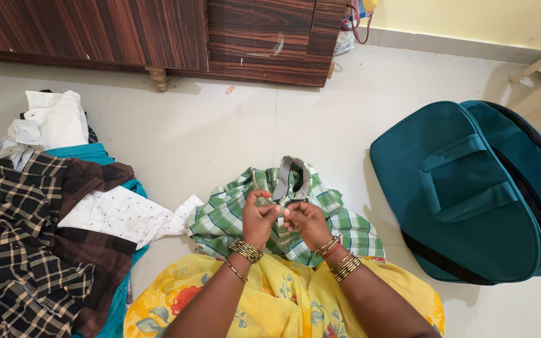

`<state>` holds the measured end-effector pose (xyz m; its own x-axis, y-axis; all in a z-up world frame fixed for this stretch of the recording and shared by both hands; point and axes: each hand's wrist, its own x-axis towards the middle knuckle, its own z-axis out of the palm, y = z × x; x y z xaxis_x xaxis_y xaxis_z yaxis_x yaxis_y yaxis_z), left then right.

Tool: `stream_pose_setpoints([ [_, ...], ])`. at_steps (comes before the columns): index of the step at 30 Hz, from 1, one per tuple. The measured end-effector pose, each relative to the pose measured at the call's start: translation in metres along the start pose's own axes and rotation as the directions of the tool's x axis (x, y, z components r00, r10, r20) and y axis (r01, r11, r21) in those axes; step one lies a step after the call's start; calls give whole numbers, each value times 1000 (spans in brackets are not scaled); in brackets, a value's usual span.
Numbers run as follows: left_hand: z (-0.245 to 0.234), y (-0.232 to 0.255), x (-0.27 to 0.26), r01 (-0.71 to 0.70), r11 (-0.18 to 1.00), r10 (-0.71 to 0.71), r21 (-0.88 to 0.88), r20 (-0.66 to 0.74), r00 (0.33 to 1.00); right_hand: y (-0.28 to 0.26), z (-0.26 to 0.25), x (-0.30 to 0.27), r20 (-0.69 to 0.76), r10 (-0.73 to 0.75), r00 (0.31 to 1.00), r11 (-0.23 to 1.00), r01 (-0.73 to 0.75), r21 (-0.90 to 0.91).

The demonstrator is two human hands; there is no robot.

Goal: The person takes a shirt out of a bag, buttons the collar and front, and then folds the shirt on the floor.

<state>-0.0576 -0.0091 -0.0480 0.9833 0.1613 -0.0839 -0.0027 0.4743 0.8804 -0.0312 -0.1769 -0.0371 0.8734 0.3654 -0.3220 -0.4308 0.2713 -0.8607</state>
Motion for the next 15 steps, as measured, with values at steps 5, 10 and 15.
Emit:
stream_pose_setpoints([
  [5,5,7,2,-2,976,-5,216,32,999,-14,12,-9,104,-384,918,812,389,-435],
  [10,1,3,8,114,990,-99,-84,161,982,-19,-11,10,0,-324,946,894,306,-327],
  [15,6,-7,4,171,983,-148,-64,269,952,-17,-30,21,37,-294,955,922,293,-254],
])
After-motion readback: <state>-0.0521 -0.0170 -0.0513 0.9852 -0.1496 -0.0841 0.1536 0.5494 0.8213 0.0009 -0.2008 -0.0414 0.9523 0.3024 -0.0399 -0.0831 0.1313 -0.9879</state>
